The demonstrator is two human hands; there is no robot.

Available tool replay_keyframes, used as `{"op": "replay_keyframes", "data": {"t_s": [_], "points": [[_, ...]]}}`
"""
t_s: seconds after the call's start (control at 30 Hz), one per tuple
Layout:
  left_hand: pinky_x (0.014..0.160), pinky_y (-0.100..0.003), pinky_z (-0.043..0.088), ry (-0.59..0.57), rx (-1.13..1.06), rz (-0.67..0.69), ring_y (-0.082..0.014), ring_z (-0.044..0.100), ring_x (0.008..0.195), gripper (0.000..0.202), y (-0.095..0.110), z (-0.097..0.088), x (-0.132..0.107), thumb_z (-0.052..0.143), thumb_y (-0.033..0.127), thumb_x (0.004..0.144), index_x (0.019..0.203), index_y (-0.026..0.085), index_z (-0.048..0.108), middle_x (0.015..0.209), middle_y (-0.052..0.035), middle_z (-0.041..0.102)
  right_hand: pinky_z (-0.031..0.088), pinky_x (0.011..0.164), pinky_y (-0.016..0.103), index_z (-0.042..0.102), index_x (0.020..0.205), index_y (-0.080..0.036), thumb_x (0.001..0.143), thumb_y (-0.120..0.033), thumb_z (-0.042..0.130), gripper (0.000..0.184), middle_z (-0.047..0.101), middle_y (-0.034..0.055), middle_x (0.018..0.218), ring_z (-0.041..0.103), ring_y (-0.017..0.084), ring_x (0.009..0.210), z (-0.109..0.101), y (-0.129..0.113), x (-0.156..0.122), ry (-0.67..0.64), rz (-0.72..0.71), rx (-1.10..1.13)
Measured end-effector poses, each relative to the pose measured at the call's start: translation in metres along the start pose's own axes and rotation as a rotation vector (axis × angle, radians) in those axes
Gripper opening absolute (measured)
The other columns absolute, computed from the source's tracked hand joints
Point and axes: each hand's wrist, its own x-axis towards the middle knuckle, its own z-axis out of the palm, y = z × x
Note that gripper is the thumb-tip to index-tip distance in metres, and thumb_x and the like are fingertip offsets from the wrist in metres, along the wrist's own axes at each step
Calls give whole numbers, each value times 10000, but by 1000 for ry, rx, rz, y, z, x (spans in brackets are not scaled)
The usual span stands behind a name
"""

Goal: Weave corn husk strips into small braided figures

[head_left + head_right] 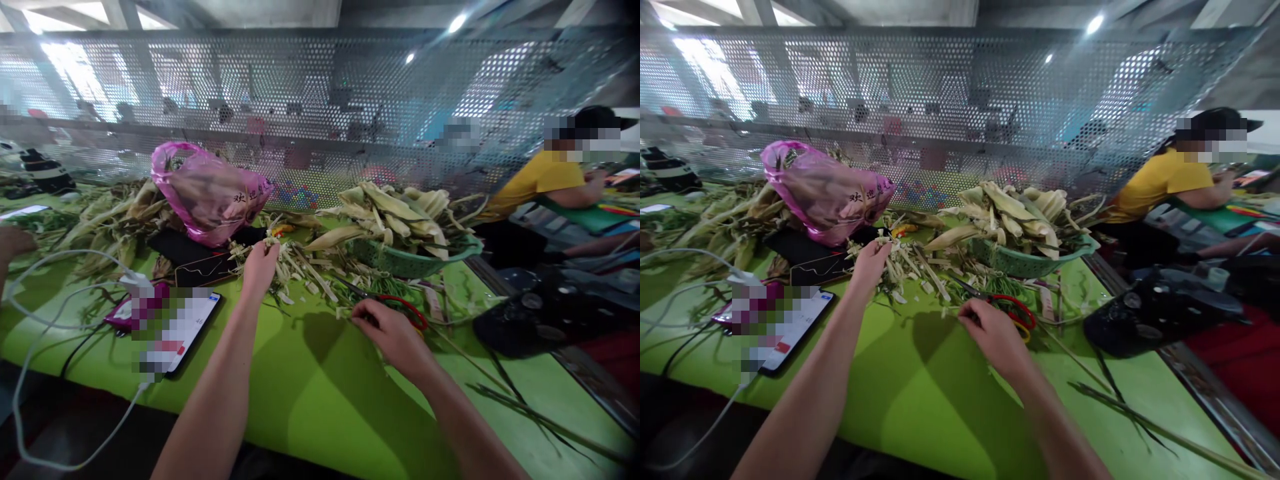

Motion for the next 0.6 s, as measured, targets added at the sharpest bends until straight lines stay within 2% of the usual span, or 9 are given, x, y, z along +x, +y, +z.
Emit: {"op": "replay_keyframes", "data": {"t_s": [0.07, 0.17, 0.23, 0.3, 0.4, 0.47, 0.53, 0.6], "points": [[853, -342, 425, 20, 156, 39, -257, 595, 963, 227, -3, -4, 2, 603, 365, 775, 908, 182, 624, 894, -88, 660, 445, 629, 275, 603, 826, -211, 858, -327, 540, 135, 658, 4, 733, 593, 175, 671, -3, 6, 0, 110, 45, 46], [941, -367, 396, 106, 497, 152, -277, 547, 1116, 444, -5, -7, 1, 563, 327, 811, 1224, 166, 538, 1167, -161, 599, 466, 649, 282, 614, 883, -208, 845, -342, 559, 150, 668, 13, 755, 612, 181, 685, -7, 15, 1, 220, 98, 78], [996, -373, 368, 176, 633, 224, -284, 481, 1213, 557, -3, -7, -1, 551, 318, 820, 1344, 158, 448, 1284, -179, 526, 479, 677, 300, 637, 936, -213, 829, -319, 573, 163, 686, 28, 817, 631, 197, 725, -7, 18, 1, 215, 95, 48], [1029, -376, 347, 195, 686, 290, -282, 450, 1244, 562, -1, -5, -4, 543, 318, 825, 1361, 179, 448, 1319, -161, 503, 484, 720, 323, 662, 979, -230, 816, -277, 581, 188, 694, 44, 912, 641, 216, 799, -6, 18, 2, 170, 44, -22], [1054, -400, 329, 92, 735, 357, -276, 433, 1258, 487, 1, 0, -10, 556, 333, 818, 1298, 257, 537, 1341, -103, 512, 478, 807, 352, 693, 982, -261, 808, -211, 570, 219, 673, 51, 1016, 626, 235, 935, -1, 14, 3, 65, -61, -105], [1081, -452, 288, -25, 795, 382, -291, 343, 1337, 465, 0, 4, -13, 594, 347, 794, 1256, 300, 578, 1382, -77, 497, 475, 833, 360, 708, 947, -273, 804, -184, 562, 223, 663, 47, 1015, 614, 237, 971, 2, 14, 4, -1, -101, -147], [1107, -520, 219, -138, 855, 392, -303, 236, 1403, 500, -6, 6, -13, 628, 322, 768, 1264, 324, 573, 1449, -72, 436, 475, 840, 372, 713, 933, -268, 805, -174, 553, 225, 662, 53, 994, 614, 241, 957, 5, 17, 4, -19, -107, -204], [1116, -567, 161, -200, 899, 391, -303, 160, 1435, 556, -13, 6, -11, 638, 251, 749, 1290, 344, 549, 1510, -63, 353, 475, 837, 382, 712, 952, -250, 823, -172, 526, 240, 662, 66, 985, 616, 246, 932, 6, 22, 5, 1, -87, -285]]}}
